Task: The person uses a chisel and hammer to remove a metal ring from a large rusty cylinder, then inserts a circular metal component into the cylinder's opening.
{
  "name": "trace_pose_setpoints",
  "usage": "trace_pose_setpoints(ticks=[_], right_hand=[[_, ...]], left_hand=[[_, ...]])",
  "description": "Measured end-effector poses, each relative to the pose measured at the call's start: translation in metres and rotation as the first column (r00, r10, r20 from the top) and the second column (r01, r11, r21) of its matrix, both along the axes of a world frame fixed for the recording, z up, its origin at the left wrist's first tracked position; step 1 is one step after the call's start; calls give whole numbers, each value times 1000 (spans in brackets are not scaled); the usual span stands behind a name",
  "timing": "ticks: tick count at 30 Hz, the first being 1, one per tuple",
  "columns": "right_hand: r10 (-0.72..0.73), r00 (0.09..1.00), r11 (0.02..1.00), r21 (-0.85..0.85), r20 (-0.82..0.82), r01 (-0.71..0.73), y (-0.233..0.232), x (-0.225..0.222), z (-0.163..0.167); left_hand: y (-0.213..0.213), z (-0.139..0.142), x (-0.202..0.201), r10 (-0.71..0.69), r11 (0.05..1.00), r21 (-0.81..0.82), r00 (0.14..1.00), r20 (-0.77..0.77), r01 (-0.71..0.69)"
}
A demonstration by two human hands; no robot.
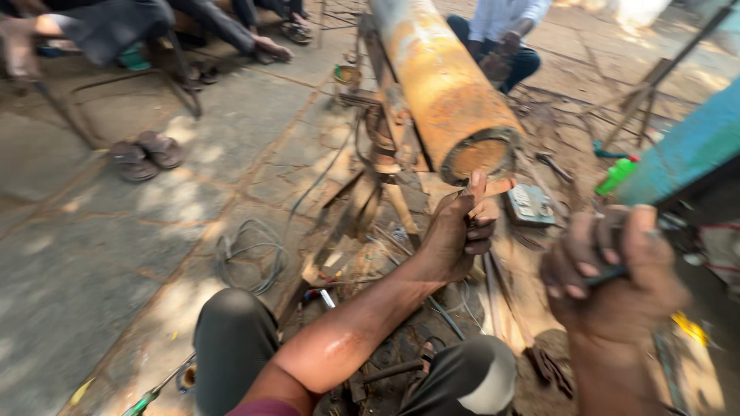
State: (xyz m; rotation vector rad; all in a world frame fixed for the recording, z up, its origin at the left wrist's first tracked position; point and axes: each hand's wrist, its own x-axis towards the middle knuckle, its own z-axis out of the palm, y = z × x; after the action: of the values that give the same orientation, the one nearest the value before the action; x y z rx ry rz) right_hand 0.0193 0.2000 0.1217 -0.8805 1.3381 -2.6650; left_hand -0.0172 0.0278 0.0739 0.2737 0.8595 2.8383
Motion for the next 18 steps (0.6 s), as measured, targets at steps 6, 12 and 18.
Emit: trace_pose_setpoints(ticks=[6,12,18], right_hand=[[-145,989,957,246,-42,150,1,-2,12],[-355,918,863,315,-179,395,-6,-3,-1],[-344,741,509,548,-577,664,1,-5,9]], left_hand=[[-26,8,-16,-133,985,102,990,-50,138],[-34,22,-11,-76,997,25,995,61,74],[-30,27,-7,-33,999,-21,996,85,35]])
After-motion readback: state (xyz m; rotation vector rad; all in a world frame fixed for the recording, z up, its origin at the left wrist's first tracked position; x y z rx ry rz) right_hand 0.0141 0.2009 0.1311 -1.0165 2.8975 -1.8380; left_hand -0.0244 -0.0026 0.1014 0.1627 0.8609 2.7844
